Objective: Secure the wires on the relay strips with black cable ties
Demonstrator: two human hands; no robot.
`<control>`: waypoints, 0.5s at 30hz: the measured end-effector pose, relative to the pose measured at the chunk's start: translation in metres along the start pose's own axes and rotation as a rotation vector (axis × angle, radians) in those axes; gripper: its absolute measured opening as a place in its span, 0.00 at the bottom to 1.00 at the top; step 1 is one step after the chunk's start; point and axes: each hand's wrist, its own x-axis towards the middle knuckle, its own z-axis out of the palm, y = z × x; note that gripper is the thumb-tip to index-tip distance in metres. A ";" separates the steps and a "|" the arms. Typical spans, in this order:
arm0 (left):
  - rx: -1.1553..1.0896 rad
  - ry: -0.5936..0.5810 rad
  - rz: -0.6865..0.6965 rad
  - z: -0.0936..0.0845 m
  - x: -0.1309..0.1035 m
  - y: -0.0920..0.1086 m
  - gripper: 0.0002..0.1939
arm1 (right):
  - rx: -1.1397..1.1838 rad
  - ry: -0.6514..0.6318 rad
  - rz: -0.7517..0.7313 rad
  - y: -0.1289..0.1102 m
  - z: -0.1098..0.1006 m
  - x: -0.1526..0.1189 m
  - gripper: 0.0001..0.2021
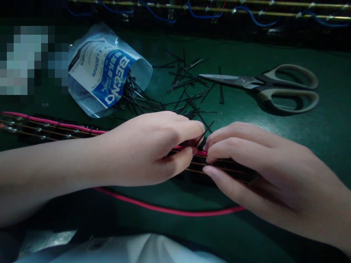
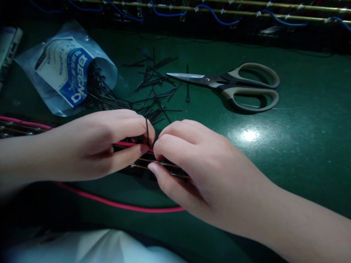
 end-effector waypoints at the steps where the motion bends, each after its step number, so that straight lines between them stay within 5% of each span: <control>1: 0.001 -0.001 -0.001 0.000 0.000 0.000 0.07 | 0.000 0.001 -0.001 0.000 0.000 0.000 0.04; 15: -0.007 -0.002 0.010 0.000 0.001 -0.001 0.07 | -0.002 -0.010 -0.063 0.007 0.000 -0.001 0.03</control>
